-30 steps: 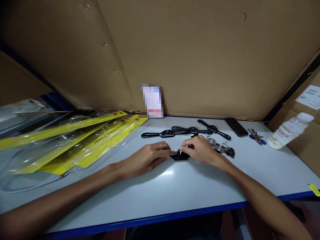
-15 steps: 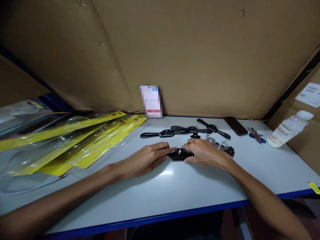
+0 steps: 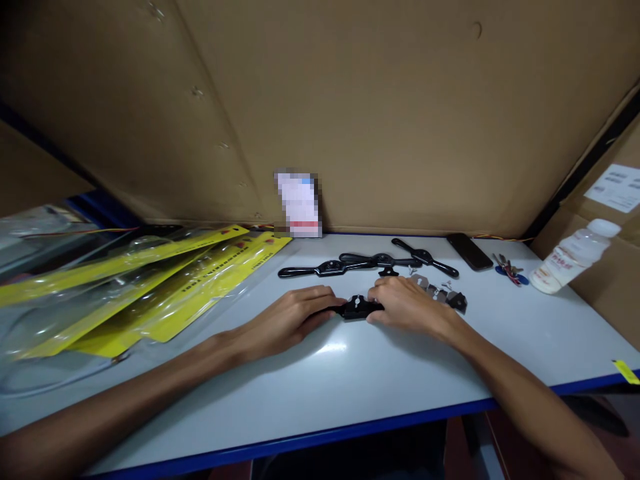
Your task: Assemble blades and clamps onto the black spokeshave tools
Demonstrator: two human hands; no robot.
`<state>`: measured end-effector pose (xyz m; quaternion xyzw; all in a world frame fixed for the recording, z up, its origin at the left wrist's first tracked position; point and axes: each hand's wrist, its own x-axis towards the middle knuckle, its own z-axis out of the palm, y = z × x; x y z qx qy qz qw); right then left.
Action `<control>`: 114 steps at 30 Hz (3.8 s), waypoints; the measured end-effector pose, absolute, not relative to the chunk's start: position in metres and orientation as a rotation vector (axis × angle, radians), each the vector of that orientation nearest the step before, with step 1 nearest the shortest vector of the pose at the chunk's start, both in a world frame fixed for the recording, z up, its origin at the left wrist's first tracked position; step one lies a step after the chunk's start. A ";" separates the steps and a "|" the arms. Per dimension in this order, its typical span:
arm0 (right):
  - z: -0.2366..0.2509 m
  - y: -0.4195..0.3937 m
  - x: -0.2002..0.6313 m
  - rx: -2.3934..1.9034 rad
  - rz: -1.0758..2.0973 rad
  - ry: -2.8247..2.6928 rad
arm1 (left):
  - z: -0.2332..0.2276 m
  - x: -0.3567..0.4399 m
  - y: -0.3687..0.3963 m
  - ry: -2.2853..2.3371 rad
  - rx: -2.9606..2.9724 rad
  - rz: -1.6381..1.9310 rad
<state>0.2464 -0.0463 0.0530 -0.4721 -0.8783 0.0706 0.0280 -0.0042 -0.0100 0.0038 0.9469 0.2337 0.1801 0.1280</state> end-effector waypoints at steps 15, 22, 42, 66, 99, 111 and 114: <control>0.058 -0.050 0.242 -1.495 0.164 -2.751 | 0.000 -0.005 -0.011 0.594 2.766 0.686; 0.053 -0.046 0.248 -1.465 0.220 -2.731 | 0.001 -0.006 -0.008 0.617 2.773 0.615; 0.050 -0.047 0.254 -1.387 0.174 -2.779 | 0.006 -0.004 -0.011 0.668 2.811 0.364; 0.049 -0.043 0.255 -1.322 0.250 -2.630 | 0.005 -0.005 -0.009 0.658 2.808 0.423; 0.064 -0.016 0.300 -1.533 -0.320 -2.125 | 0.008 -0.005 -0.009 0.738 2.782 0.378; 0.058 -0.035 0.271 -1.407 0.295 -2.693 | 0.010 -0.005 -0.008 0.729 2.773 0.336; 0.050 -0.039 0.262 -1.411 0.232 -2.758 | 0.007 -0.005 -0.007 0.705 2.776 0.354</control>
